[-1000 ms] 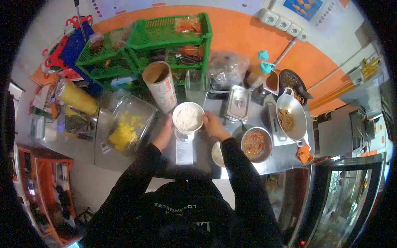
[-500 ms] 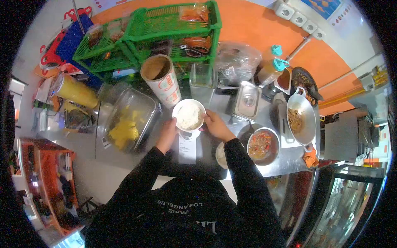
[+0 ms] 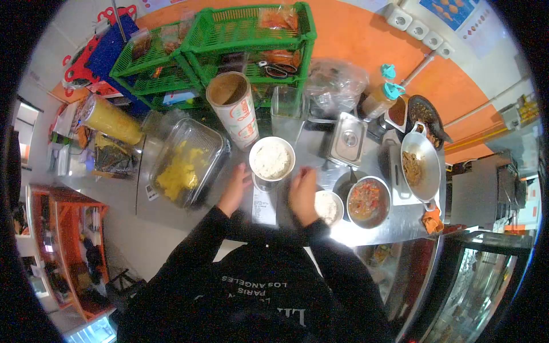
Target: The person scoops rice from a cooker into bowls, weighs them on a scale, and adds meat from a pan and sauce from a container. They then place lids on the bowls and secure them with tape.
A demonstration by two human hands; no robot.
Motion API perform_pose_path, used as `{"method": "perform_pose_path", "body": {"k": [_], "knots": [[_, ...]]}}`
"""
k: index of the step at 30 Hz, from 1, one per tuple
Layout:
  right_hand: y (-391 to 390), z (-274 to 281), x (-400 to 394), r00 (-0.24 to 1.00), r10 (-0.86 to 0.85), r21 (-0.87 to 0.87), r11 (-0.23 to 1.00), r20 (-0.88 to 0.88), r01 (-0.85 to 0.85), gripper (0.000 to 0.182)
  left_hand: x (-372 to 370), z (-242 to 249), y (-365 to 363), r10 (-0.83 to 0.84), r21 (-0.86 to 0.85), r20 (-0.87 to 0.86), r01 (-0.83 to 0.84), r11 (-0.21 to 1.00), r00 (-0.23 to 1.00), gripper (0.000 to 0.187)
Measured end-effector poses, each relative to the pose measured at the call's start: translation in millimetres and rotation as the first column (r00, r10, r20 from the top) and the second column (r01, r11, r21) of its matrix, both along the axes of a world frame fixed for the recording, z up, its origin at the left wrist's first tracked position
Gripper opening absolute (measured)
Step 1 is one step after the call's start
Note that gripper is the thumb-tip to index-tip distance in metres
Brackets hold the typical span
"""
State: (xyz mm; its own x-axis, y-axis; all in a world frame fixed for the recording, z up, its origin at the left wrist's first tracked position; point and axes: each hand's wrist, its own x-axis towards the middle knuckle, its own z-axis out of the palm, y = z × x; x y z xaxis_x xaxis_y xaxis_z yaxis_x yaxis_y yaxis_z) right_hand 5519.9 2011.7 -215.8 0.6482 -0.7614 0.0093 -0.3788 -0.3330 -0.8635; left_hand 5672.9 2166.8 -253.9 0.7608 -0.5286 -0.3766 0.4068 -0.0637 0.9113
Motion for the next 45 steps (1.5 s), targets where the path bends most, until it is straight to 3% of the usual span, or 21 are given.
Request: {"method": "perform_pose_path", "body": {"k": [2, 5, 11, 15, 18, 21, 24, 26, 28, 30, 33, 34, 35, 37, 38, 39, 40, 41, 42, 43, 45], "knots": [[45, 20, -13, 0.987, 0.149, -0.244, 0.956, -0.061, -0.16, 0.024, -9, 17, 23, -0.047, 0.018, 0.023, 0.046, 0.999, 0.999, 0.049], [75, 8, -18, 0.855, 0.366, -0.326, 0.81, -0.367, -0.487, 0.037, -31, 25, 67, -0.093, 0.052, 0.078, 0.089, 0.995, 0.993, 0.047], [81, 4, -13, 0.774, 0.311, -0.484, 0.636, -0.552, -0.601, 0.044, -60, 80, 147, -0.393, 0.174, 0.053, 0.379, 0.909, 0.918, 0.038], [86, -7, -11, 0.806, 0.265, -0.493, 0.677, -0.53, -0.547, 0.046, -70, 40, 223, -0.463, 0.219, -0.201, 0.501, 0.837, 0.863, 0.037], [90, -14, -10, 0.85, 0.212, -0.534, 0.698, -0.482, -0.477, 0.045, -76, 1, 278, -0.502, 0.42, -0.299, 0.584, 0.695, 0.812, 0.043], [96, -10, -12, 0.876, 0.182, -0.528, 0.737, -0.447, -0.423, 0.045, -74, -27, 318, -0.612, 0.651, -0.379, 0.67, 0.357, 0.694, 0.057], [95, -6, -19, 0.896, 0.193, -0.477, 0.79, -0.4, -0.384, 0.046, -81, -54, 342, -0.613, 0.632, -0.514, 0.748, 0.202, 0.6, 0.073], [103, -1, -34, 0.919, 0.201, -0.438, 0.831, -0.338, -0.343, 0.049, -79, -52, 361, -0.734, 0.442, -0.472, 0.851, 0.283, 0.489, 0.072], [116, 12, -62, 0.938, 0.216, -0.397, 0.863, -0.27, -0.313, 0.051, -79, -42, 361, -0.705, 0.322, -0.546, 0.89, 0.321, 0.452, 0.072], [142, 9, -112, 0.978, 0.186, -0.316, 0.926, -0.094, -0.206, 0.05, -80, -36, 343, -0.508, 0.296, -0.741, 0.893, 0.338, 0.438, 0.072], [183, -28, -219, 0.991, -0.032, -0.25, 0.968, -0.127, 0.0, 0.042, -65, -124, 384, -0.404, 0.342, -0.811, 0.903, 0.261, 0.424, 0.081], [195, -46, -260, 0.976, -0.11, -0.132, 0.988, -0.187, 0.086, 0.035, -50, -144, 409, -0.716, 0.498, -0.572, 0.863, 0.085, 0.4, 0.076], [215, -70, -304, 0.943, -0.222, -0.095, 0.974, -0.248, 0.205, 0.028, -34, -158, 431, -0.934, 0.66, -0.285, 0.751, -0.028, 0.216, 0.071], [277, -151, -428, 0.736, -0.43, 0.079, 0.835, -0.523, 0.544, 0.024, -8, -176, 419, -0.838, 0.827, -0.537, 0.255, -0.5, 0.098, 0.063], [338, -226, -522, 0.63, -0.388, -0.005, 0.854, -0.673, 0.52, 0.024, -12, -160, 393, -0.838, 0.872, -0.488, 0.1, -0.479, 0.244, 0.063], [367, -213, -564, 0.49, -0.069, 0.12, 0.932, -0.869, 0.343, 0.023, -30, -143, 367, -0.885, 0.965, -0.243, 0.006, -0.262, 0.396, 0.063], [396, -201, -593, 0.268, 0.268, 0.33, 0.917, -0.926, 0.225, 0.023, -53, -128, 339, -0.904, 0.998, -0.013, -0.046, -0.036, 0.427, 0.064], [425, -189, -621, 0.035, 0.575, 0.576, 0.812, -0.817, 0.1, 0.025, -74, -116, 311, -0.906, 0.989, 0.142, -0.028, 0.143, 0.399, 0.064], [451, -177, -634, 0.052, 0.689, 0.69, 0.715, -0.723, 0.115, 0.025, -97, -106, 288, -0.907, 0.969, 0.22, 0.024, 0.244, 0.359, 0.064], [471, -172, -642, 0.112, 0.719, 0.727, 0.668, -0.686, 0.162, 0.024, -117, -103, 268, -0.934, 0.958, 0.155, 0.181, 0.222, 0.322, 0.065], [494, -174, -649, 0.255, 0.695, 0.74, 0.637, -0.672, 0.215, 0.024, -144, -110, 243, -0.97, 0.905, -0.186, 0.411, -0.106, 0.159, 0.066]]}}
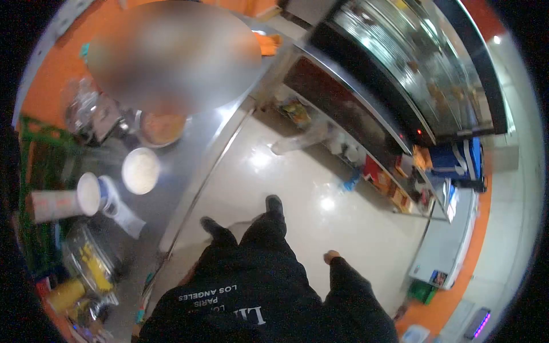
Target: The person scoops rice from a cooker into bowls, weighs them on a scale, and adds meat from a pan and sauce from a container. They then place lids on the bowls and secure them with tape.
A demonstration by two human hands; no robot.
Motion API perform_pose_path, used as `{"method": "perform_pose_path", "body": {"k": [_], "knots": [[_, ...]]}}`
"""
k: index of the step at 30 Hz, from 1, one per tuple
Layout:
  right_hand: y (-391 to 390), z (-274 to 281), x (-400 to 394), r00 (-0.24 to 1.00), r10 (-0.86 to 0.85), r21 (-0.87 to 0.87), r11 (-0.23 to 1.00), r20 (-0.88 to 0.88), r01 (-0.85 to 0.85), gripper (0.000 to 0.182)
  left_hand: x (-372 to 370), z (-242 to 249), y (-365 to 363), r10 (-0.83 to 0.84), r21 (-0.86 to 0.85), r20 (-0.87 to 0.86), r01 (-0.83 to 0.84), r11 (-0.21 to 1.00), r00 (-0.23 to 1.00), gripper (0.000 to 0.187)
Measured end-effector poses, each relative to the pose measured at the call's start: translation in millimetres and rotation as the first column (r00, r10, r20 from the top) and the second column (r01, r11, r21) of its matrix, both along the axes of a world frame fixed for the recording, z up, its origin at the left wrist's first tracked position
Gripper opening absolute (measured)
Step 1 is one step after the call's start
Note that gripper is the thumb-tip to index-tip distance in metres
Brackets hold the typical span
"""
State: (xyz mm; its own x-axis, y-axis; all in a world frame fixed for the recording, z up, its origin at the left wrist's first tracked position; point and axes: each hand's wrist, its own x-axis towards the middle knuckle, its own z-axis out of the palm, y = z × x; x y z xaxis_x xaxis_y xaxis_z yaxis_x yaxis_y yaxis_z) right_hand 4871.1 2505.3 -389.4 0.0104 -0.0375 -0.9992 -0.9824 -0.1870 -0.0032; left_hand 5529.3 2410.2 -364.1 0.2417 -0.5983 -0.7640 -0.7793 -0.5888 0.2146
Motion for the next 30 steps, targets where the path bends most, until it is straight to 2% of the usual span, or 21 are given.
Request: {"method": "perform_pose_path", "body": {"k": [2, 3, 4, 5, 6, 7, 9, 12, 13, 14, 15, 18, 19, 20, 21, 23, 24, 25, 27, 28, 30], "knots": [[9, -19, 3, 0.961, -0.269, -0.147, 0.95, 0.059, 0.275, 0.024, -8, -6, -14, -0.106, 0.264, -0.002, 0.103, 0.959, 0.994, 0.068], [12, -32, 3, 0.779, -0.612, -0.327, 0.714, 0.137, 0.619, 0.028, -10, -10, -19, -0.149, 0.37, 0.034, 0.126, 0.92, 0.988, 0.069], [16, -45, 3, 0.491, -0.794, -0.423, 0.331, 0.358, 0.844, 0.033, -11, -9, -17, -0.177, 0.448, 0.073, 0.126, 0.885, 0.982, 0.069], [-4, -47, 6, 0.534, -0.757, -0.508, 0.314, 0.376, 0.802, 0.036, -17, -8, -23, -0.192, 0.508, 0.124, 0.104, 0.855, 0.973, 0.07], [-21, -54, -1, 0.58, -0.655, -0.503, 0.334, 0.484, 0.797, 0.037, -30, -7, -25, -0.198, 0.548, 0.165, 0.077, 0.833, 0.966, 0.071], [-52, -35, -1, 0.523, -0.709, -0.483, 0.288, 0.473, 0.827, 0.038, -56, -2, -31, -0.191, 0.552, 0.191, 0.055, 0.832, 0.963, 0.072], [-94, -23, -26, 0.489, -0.628, -0.461, 0.225, 0.605, 0.859, 0.039, -125, 13, -43, -0.147, 0.539, 0.184, 0.025, 0.842, 0.972, 0.076], [-130, -79, -100, 0.426, -0.66, -0.427, 0.172, 0.619, 0.887, 0.043, -265, 22, -76, -0.069, 0.405, 0.074, 0.033, 0.914, 0.995, 0.087], [-138, -103, -127, 0.476, -0.641, -0.511, 0.149, 0.603, 0.847, 0.043, -307, 22, -88, -0.085, 0.384, 0.039, 0.063, 0.921, 0.996, 0.09], [-150, -126, -156, 0.428, -0.694, -0.521, 0.088, 0.579, 0.849, 0.042, -343, 18, -103, -0.143, 0.379, 0.011, 0.128, 0.916, 0.99, 0.094], [-156, -160, -189, 0.472, -0.686, -0.573, 0.098, 0.554, 0.814, 0.044, -375, 10, -121, -0.236, 0.381, -0.016, 0.224, 0.897, 0.972, 0.097], [-172, -268, -290, 0.518, -0.744, -0.707, 0.088, 0.422, 0.702, 0.046, -455, -44, -163, -0.585, 0.379, -0.083, 0.569, 0.73, 0.807, 0.097], [-187, -295, -323, 0.515, -0.76, -0.739, 0.069, 0.396, 0.67, 0.047, -480, -64, -174, -0.652, 0.339, -0.034, 0.622, 0.706, 0.757, 0.093], [-207, -321, -354, 0.426, -0.793, -0.721, -0.025, 0.437, 0.693, 0.047, -500, -85, -190, -0.718, 0.289, 0.023, 0.683, 0.671, 0.696, 0.09], [-226, -352, -381, 0.487, -0.733, -0.791, -0.114, 0.475, 0.601, 0.045, -521, -114, -209, -0.768, 0.234, 0.085, 0.736, 0.635, 0.635, 0.087], [-268, -400, -437, 0.596, -0.68, -0.874, -0.139, 0.426, 0.466, 0.042, -540, -182, -251, -0.711, 0.311, 0.212, 0.644, 0.699, 0.67, 0.081], [-306, -402, -457, 0.554, -0.817, -0.869, 0.148, 0.161, 0.471, 0.048, -544, -217, -270, -0.679, 0.335, 0.277, 0.594, 0.731, 0.68, 0.078], [-300, -475, -503, 0.892, -0.421, -0.983, -0.15, 0.164, 0.109, 0.052, -541, -247, -287, -0.682, 0.276, 0.309, 0.624, 0.731, 0.663, 0.075], [-363, -484, -531, 0.803, -0.579, -0.983, -0.178, 0.143, 0.047, 0.055, -545, -284, -321, -0.658, 0.203, 0.32, 0.629, 0.751, 0.682, 0.07], [-384, -509, -553, 0.825, -0.556, -0.968, -0.247, 0.104, -0.044, 0.051, -549, -295, -337, -0.635, 0.194, 0.299, 0.606, 0.772, 0.713, 0.068], [-420, -536, -584, 0.826, -0.557, -0.963, -0.258, 0.08, -0.081, 0.05, -543, -323, -354, -0.607, 0.072, 0.287, 0.616, 0.785, 0.741, 0.06]]}}
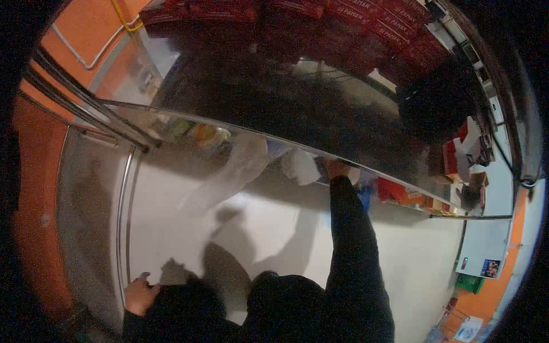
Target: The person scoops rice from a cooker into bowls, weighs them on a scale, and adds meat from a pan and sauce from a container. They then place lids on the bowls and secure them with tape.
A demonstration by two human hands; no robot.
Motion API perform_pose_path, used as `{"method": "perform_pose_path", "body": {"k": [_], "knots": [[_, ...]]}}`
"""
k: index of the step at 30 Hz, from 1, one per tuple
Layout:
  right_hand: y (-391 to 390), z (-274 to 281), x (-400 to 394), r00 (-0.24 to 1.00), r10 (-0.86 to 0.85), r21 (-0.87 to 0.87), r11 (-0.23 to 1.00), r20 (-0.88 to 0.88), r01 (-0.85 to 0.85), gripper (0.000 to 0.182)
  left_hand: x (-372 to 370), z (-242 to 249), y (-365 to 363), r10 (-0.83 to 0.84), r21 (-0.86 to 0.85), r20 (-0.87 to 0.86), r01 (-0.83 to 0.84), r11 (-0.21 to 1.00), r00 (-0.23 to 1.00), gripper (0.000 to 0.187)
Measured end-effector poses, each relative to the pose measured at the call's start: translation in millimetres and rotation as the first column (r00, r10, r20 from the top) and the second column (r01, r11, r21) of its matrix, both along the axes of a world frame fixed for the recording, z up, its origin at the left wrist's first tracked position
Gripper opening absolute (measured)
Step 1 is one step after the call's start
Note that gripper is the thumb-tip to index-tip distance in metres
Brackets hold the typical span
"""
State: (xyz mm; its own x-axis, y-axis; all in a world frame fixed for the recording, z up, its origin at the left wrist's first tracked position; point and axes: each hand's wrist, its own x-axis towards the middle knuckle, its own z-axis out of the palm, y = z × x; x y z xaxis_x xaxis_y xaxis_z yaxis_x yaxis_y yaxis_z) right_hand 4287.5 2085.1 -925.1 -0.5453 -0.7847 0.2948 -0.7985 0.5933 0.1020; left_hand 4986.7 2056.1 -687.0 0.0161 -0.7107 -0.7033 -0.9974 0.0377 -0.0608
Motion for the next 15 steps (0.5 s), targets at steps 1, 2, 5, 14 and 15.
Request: {"method": "perform_pose_path", "body": {"k": [1, 2, 5, 14, 15], "knots": [[-16, -12, -12, 1.0, 0.001, 0.005, 1.0, -0.015, -0.001, 0.049, -3, -5, -5, 0.009, -0.055, 0.004, -0.009, 0.998, 1.0, 0.059], [-27, -23, -20, 1.0, 0.001, 0.008, 1.0, -0.022, -0.001, 0.049, -4, -9, -9, 0.016, -0.111, 0.008, -0.015, 0.994, 1.0, 0.057], [-48, -46, -37, 1.0, 0.002, 0.013, 1.0, -0.024, -0.001, 0.047, -11, -20, -14, -0.03, -0.186, 0.002, 0.03, 0.982, 1.0, 0.053], [-27, -25, -92, 0.993, 0.115, 0.034, 0.993, -0.014, -0.115, 0.043, -13, -6, -12, -0.029, -0.24, 0.013, 0.031, 0.97, 0.999, 0.048], [-21, -23, -96, 0.992, 0.126, 0.037, 0.991, -0.018, -0.125, 0.043, -14, -6, -12, -0.019, -0.232, 0.006, 0.02, 0.973, 1.0, 0.047]]}}
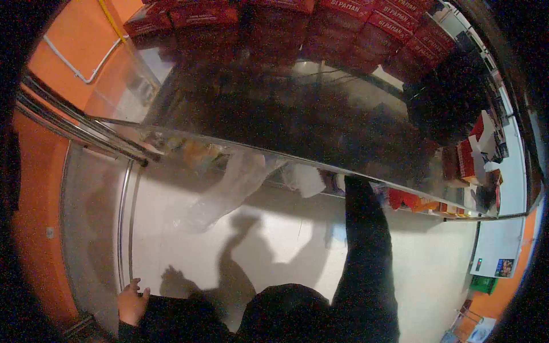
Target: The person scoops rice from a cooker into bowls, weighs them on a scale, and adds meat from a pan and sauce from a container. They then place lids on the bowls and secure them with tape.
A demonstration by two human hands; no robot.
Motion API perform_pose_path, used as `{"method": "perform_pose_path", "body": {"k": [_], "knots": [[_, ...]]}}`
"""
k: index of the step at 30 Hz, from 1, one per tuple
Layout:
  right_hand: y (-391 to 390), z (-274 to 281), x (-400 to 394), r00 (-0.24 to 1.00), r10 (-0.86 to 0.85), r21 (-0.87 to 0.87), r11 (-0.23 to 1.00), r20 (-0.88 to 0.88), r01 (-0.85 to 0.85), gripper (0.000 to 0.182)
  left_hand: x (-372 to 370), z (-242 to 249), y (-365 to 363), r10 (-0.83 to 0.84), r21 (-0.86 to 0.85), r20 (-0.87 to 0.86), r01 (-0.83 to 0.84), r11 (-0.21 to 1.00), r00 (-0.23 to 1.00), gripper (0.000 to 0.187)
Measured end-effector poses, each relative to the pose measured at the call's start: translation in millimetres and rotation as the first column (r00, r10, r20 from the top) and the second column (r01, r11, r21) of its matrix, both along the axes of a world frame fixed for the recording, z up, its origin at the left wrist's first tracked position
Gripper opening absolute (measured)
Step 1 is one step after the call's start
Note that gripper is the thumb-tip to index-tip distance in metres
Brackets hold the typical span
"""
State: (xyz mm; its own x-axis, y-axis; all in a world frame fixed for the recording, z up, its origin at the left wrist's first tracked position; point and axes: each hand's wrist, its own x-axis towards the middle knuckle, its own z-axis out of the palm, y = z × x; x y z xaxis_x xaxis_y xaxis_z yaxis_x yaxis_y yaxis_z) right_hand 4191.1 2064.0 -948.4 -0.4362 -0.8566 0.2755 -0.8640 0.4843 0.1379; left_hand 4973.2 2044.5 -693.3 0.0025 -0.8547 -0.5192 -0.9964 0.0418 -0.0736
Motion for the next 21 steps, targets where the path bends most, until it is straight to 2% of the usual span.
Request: {"method": "perform_pose_path", "body": {"k": [3, 10, 18, 21], "knots": [[16, 7, -15, 0.999, 0.033, 0.004, 0.999, -0.009, -0.033, 0.041, 7, -14, 4, -0.045, -0.056, -0.044, 0.043, 0.998, 0.998, 0.044], [51, -3, 0, 0.997, 0.071, 0.05, 0.996, -0.041, -0.069, 0.038, -4, -18, -2, -0.104, -0.005, -0.106, 0.104, 0.995, 0.989, 0.041], [43, -18, -2, 0.994, 0.078, 0.066, 0.995, -0.073, -0.073, 0.035, -15, -30, -8, -0.164, 0.032, -0.198, 0.174, 0.984, 0.966, 0.041], [40, -28, -7, 0.997, 0.059, 0.022, 0.998, 0.049, -0.06, 0.032, -17, -23, -12, -0.24, 0.04, -0.221, 0.255, 0.966, 0.945, 0.037]]}}
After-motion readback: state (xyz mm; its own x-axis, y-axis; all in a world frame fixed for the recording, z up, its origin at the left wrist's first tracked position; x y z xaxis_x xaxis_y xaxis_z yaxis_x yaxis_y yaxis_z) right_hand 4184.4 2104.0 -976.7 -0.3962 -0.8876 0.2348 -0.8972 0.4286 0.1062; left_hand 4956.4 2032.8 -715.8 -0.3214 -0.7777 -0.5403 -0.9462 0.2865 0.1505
